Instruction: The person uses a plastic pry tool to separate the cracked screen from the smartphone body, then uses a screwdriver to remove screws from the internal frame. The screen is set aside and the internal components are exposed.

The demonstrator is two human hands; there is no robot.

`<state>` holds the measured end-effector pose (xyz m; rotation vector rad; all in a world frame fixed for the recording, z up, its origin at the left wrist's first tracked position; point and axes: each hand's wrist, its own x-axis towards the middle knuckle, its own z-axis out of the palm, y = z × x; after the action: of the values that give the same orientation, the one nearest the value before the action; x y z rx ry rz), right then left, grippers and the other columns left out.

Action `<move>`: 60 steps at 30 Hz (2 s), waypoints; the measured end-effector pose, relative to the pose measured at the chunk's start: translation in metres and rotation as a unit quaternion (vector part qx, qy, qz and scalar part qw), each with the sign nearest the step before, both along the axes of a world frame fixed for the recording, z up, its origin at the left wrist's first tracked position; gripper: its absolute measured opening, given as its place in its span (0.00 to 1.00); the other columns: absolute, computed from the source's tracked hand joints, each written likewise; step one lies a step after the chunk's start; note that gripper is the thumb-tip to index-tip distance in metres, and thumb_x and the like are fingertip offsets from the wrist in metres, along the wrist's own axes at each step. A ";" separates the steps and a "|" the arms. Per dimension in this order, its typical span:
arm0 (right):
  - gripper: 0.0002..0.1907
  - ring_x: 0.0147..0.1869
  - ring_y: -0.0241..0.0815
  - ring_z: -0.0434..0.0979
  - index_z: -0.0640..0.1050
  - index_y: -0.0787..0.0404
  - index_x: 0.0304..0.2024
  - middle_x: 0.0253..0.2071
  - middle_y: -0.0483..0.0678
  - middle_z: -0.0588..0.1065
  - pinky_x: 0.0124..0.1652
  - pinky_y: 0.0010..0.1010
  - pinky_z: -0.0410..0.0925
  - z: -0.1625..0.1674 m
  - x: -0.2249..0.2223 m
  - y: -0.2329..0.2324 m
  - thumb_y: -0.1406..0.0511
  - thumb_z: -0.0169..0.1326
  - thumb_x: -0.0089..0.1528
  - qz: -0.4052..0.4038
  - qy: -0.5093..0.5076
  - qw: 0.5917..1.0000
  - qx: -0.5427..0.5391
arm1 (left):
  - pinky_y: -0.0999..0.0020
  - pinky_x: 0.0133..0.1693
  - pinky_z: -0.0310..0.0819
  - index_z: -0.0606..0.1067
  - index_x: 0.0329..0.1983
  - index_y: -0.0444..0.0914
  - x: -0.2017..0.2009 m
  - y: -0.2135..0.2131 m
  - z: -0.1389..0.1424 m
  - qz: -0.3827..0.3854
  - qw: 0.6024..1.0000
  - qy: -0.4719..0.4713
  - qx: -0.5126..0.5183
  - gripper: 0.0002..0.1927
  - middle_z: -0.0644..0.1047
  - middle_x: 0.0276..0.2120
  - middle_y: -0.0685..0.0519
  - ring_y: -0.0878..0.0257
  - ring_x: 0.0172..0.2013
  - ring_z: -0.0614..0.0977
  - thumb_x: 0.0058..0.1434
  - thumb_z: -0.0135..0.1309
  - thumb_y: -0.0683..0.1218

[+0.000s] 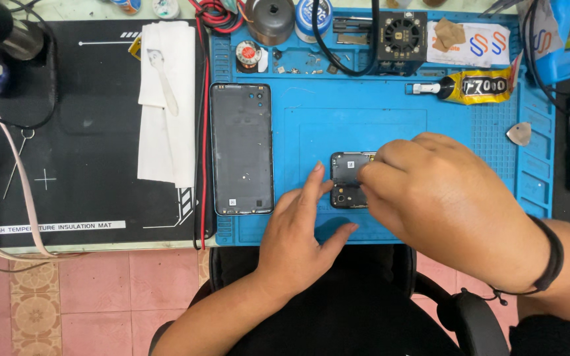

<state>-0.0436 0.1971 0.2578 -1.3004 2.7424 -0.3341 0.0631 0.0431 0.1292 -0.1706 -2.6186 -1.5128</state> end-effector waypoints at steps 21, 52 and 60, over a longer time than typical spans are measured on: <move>0.20 0.31 0.47 0.74 0.75 0.58 0.51 0.27 0.47 0.71 0.37 0.37 0.67 0.006 -0.005 -0.002 0.61 0.61 0.59 0.090 0.051 0.991 0.090 | 0.59 0.55 0.73 0.56 0.74 0.29 0.000 0.001 0.003 0.007 0.999 -0.035 -0.001 0.47 0.78 0.54 0.45 0.50 0.54 0.78 0.59 0.66 0.51; 0.13 0.36 0.47 0.77 0.82 0.58 0.42 0.31 0.48 0.77 0.34 0.36 0.68 -0.001 -0.014 0.043 0.64 0.62 0.55 -0.022 -0.119 0.992 -0.033 | 0.61 0.53 0.74 0.56 0.75 0.31 0.004 0.003 -0.002 0.026 0.999 0.000 0.022 0.47 0.79 0.57 0.45 0.52 0.54 0.78 0.59 0.67 0.50; 0.10 0.38 0.34 0.77 0.81 0.69 0.44 0.37 0.47 0.81 0.37 0.26 0.71 -0.075 0.000 0.078 0.69 0.58 0.62 -0.336 -0.453 0.753 -0.340 | 0.71 0.49 0.73 0.58 0.74 0.34 0.009 -0.005 -0.009 0.075 0.961 0.045 0.262 0.41 0.81 0.52 0.47 0.66 0.45 0.77 0.63 0.66 0.38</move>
<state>-0.0438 0.2753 0.1825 0.0416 2.0636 -1.6115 0.0724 0.0376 0.1200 0.0090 -2.0173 -2.0133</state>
